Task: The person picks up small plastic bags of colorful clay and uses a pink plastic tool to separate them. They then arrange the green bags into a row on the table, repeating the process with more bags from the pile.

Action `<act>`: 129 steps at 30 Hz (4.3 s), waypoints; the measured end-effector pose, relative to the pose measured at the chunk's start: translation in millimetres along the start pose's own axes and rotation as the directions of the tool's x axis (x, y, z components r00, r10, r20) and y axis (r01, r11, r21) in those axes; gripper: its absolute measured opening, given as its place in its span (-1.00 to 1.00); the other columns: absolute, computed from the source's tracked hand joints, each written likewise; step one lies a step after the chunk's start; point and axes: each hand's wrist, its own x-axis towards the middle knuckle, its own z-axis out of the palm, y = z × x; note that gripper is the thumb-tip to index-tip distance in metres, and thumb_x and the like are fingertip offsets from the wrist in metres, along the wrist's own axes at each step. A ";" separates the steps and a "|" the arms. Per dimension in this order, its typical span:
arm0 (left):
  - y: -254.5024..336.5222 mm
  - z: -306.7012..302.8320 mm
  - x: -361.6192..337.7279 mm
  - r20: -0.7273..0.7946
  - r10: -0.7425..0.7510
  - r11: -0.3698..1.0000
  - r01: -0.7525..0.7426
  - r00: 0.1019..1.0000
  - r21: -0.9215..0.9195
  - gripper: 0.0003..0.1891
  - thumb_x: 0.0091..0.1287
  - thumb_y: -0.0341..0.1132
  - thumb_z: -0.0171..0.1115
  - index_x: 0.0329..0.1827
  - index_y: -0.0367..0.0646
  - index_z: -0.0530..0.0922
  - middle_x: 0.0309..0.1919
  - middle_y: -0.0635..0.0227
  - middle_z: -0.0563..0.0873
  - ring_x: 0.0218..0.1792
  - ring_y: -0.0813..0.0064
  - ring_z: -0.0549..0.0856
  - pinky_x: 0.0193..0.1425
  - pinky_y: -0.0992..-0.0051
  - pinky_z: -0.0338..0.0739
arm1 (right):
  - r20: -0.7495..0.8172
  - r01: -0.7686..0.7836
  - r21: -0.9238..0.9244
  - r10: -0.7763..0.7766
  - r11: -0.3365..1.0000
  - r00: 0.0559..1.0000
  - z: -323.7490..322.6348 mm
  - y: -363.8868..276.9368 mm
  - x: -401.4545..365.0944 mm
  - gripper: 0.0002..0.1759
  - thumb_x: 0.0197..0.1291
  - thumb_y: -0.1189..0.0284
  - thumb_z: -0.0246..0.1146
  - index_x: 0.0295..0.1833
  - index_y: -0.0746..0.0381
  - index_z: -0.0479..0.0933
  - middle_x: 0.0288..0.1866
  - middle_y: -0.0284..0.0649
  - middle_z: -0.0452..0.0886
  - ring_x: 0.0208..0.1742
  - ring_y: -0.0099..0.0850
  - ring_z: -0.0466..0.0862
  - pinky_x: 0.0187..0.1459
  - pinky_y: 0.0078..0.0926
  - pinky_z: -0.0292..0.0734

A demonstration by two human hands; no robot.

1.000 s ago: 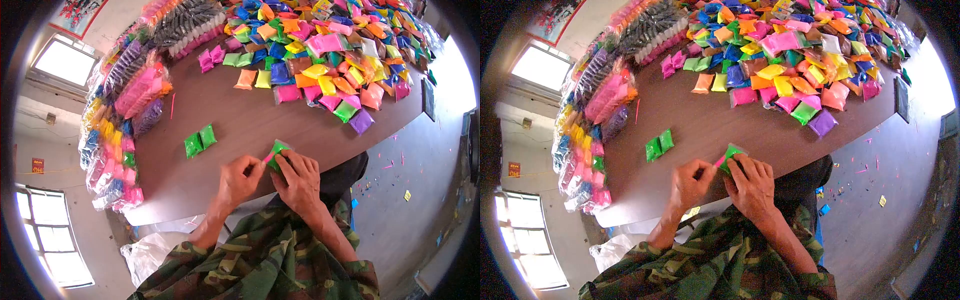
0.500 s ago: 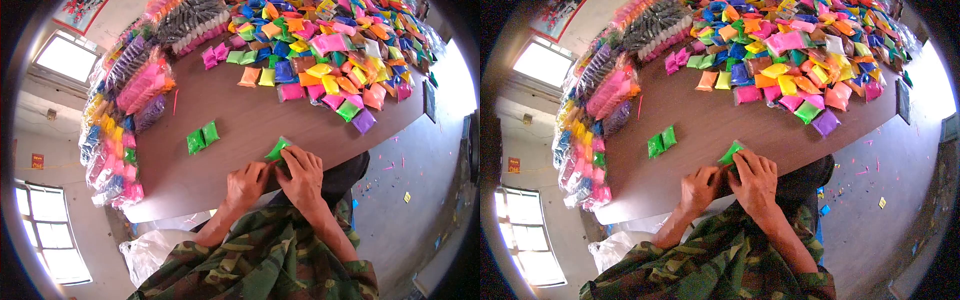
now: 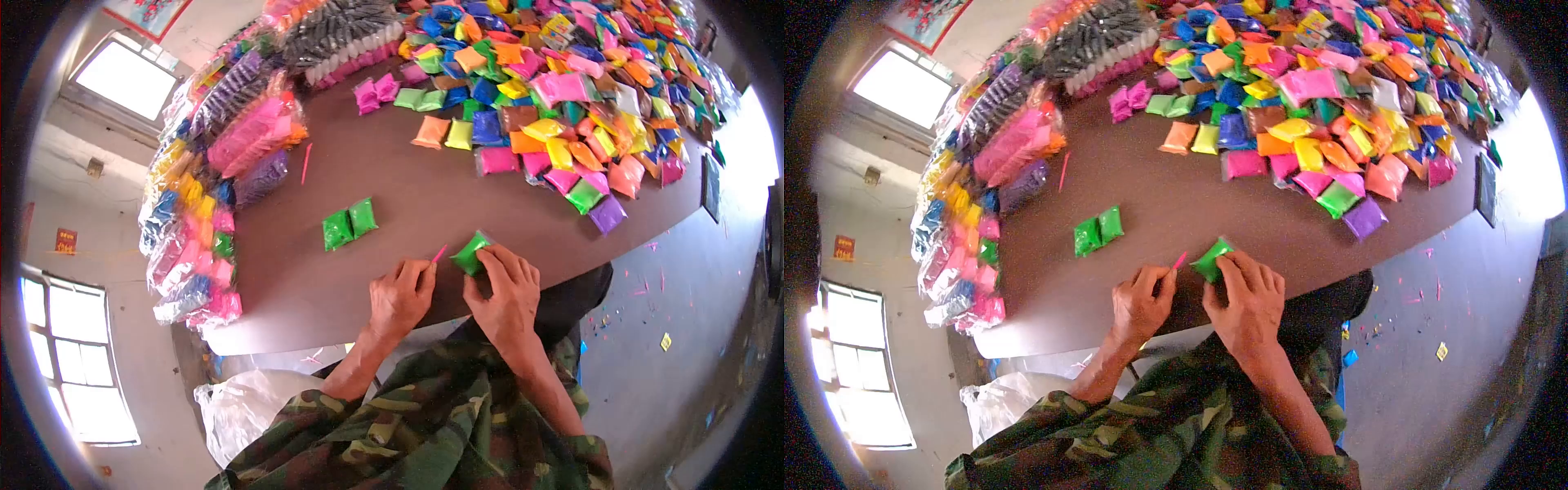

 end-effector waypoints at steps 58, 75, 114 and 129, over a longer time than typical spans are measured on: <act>10.2 -4.8 17.5 0.172 -0.251 0.953 0.274 0.953 -0.127 -0.89 0.43 -0.35 0.56 -0.18 -0.14 0.77 -0.32 0.10 0.85 -0.33 -0.01 0.87 -0.25 0.13 0.72 | 0.266 -0.293 0.035 0.274 0.955 0.924 -26.1 -12.2 6.1 -0.59 0.38 0.36 0.44 0.31 0.13 0.69 -0.11 0.01 0.85 -0.12 0.13 0.86 -0.10 0.11 0.73; 17.9 -2.1 -9.1 0.173 -0.223 0.964 0.243 0.959 -0.107 -0.88 0.47 -0.37 0.55 -0.18 -0.19 0.77 -0.33 0.09 0.84 -0.33 0.11 0.88 -0.25 0.19 0.72 | 0.272 -0.403 0.017 0.384 0.915 0.882 -22.1 -6.0 -2.6 -0.60 0.34 0.26 0.51 0.23 0.13 0.71 -0.30 -0.06 0.86 -0.26 0.07 0.88 -0.19 0.07 0.76; -81.0 -75.3 -58.0 -0.147 -0.404 0.914 0.402 0.903 -0.049 -0.91 0.41 -0.49 0.53 -0.20 -0.22 0.73 -0.30 0.07 0.85 -0.31 0.10 0.88 -0.23 0.24 0.73 | 0.130 0.431 0.148 -0.449 0.890 0.884 138.3 -86.3 99.0 -0.65 0.27 0.54 0.47 0.17 0.15 0.71 0.13 -0.22 0.62 0.07 -0.19 0.75 -0.16 -0.27 0.81; -83.6 -71.9 -57.3 -0.204 -0.379 0.925 0.372 0.903 -0.072 -0.90 0.38 -0.49 0.56 -0.22 -0.20 0.74 -0.38 0.15 0.81 -0.45 0.15 0.80 -0.34 0.29 0.67 | 0.178 0.481 0.217 -0.519 0.849 0.836 125.9 -81.9 90.9 -0.65 0.26 0.51 0.42 0.17 0.14 0.80 0.14 -0.28 0.64 0.14 -0.22 0.74 -0.02 -0.32 0.83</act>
